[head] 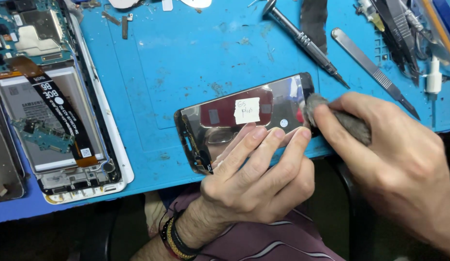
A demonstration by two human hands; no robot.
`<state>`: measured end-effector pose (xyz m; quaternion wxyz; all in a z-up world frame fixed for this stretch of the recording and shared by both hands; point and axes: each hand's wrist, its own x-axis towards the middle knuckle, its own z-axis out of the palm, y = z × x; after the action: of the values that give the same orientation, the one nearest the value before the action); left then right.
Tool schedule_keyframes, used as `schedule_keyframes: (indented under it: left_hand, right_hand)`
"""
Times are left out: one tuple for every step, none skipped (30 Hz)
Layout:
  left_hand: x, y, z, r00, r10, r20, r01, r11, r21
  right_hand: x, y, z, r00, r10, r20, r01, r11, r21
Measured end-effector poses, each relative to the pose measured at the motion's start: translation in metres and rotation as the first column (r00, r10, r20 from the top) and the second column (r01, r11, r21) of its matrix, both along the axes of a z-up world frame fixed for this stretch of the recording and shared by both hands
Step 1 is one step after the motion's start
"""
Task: Cleaning a detached smartphone screen with a cloth and cleaning liquid and adjusting a ribbon cable.
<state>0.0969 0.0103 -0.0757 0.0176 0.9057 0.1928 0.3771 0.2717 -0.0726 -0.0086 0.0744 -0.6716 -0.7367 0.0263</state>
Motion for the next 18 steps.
schedule_keyframes:
  left_hand:
    - [0.001, -0.001, 0.000, 1.000, 0.000, 0.001, 0.000, 1.000, 0.002]
    - [0.001, -0.001, 0.000, 1.000, -0.003, 0.010, 0.003, 1.000, -0.011]
    - [0.001, -0.002, 0.000, 1.000, -0.003, 0.014, 0.004, 1.000, -0.024]
    - [-0.001, -0.003, 0.000, 1.000, -0.002, 0.010, 0.002, 1.000, -0.023]
    - [-0.001, -0.003, 0.000, 1.000, -0.003, 0.004, 0.004, 1.000, -0.022]
    - [0.000, -0.003, 0.000, 1.000, -0.005, -0.003, 0.005, 1.000, -0.022]
    - [0.000, -0.002, 0.000, 1.000, -0.005, -0.003, 0.005, 1.000, -0.018]
    - [-0.001, -0.002, 0.001, 1.000, -0.021, 0.007, 0.021, 0.999, -0.032]
    - [-0.001, -0.002, 0.001, 0.999, -0.037, 0.018, 0.038, 0.998, -0.047]
    - [-0.001, -0.003, 0.000, 0.999, -0.038, 0.019, 0.039, 0.998, -0.043]
    - [-0.001, -0.003, 0.000, 0.999, -0.035, 0.017, 0.035, 0.999, -0.038]
    - [-0.002, -0.004, -0.001, 0.999, -0.031, 0.015, 0.032, 0.999, -0.033]
    - [-0.001, -0.004, -0.002, 0.999, -0.030, 0.018, 0.031, 0.999, -0.033]
    - [-0.001, -0.004, -0.002, 0.999, -0.027, 0.020, 0.028, 0.999, -0.030]
    - [-0.001, -0.006, -0.003, 0.999, -0.025, 0.021, 0.026, 0.999, -0.025]
    - [-0.001, -0.006, -0.003, 0.999, -0.026, 0.023, 0.026, 0.999, -0.022]
    - [-0.001, -0.007, -0.003, 0.999, -0.025, 0.037, 0.026, 0.999, -0.035]
    - [-0.001, -0.007, -0.003, 0.998, -0.024, 0.051, 0.026, 0.999, -0.047]
  right_hand:
    - [0.001, -0.001, 0.001, 1.000, 0.000, 0.001, 0.000, 1.000, 0.002]
    - [0.001, -0.002, 0.001, 1.000, -0.011, 0.001, 0.011, 1.000, -0.011]
    - [0.000, -0.003, 0.001, 1.000, -0.020, -0.004, 0.020, 1.000, -0.024]
    - [-0.001, -0.007, 0.003, 1.000, -0.019, -0.008, 0.018, 1.000, -0.023]
    - [0.000, -0.009, 0.006, 0.998, -0.057, -0.026, 0.055, 0.996, -0.071]
    - [0.000, -0.011, 0.009, 0.994, -0.097, -0.043, 0.091, 0.989, -0.119]
    - [0.002, -0.007, 0.004, 0.994, -0.097, -0.043, 0.092, 0.989, -0.115]
    - [0.005, -0.002, -0.001, 0.999, -0.033, 0.016, 0.034, 0.999, -0.036]
    - [0.007, 0.003, -0.005, 0.996, 0.026, 0.082, -0.029, 0.999, 0.040]
    - [0.005, 0.000, -0.001, 0.996, 0.025, 0.083, -0.029, 0.999, 0.043]
    - [0.003, -0.004, 0.003, 0.999, -0.008, 0.033, 0.009, 1.000, -0.019]
    - [0.000, -0.007, 0.007, 0.999, -0.045, -0.014, 0.043, 0.996, -0.083]
    - [-0.001, -0.007, 0.008, 0.999, -0.044, -0.011, 0.043, 0.996, -0.082]
    - [-0.001, -0.008, 0.010, 0.999, -0.033, 0.012, 0.034, 0.996, -0.085]
    - [-0.002, -0.010, 0.010, 0.999, -0.023, 0.033, 0.026, 0.996, -0.085]
    - [-0.002, -0.007, 0.008, 0.999, -0.024, 0.035, 0.026, 0.996, -0.082]
    - [-0.003, -0.003, 0.005, 0.992, 0.009, 0.123, -0.006, 1.000, -0.021]
    - [-0.003, 0.002, 0.002, 0.977, 0.035, 0.211, -0.044, 0.998, 0.037]
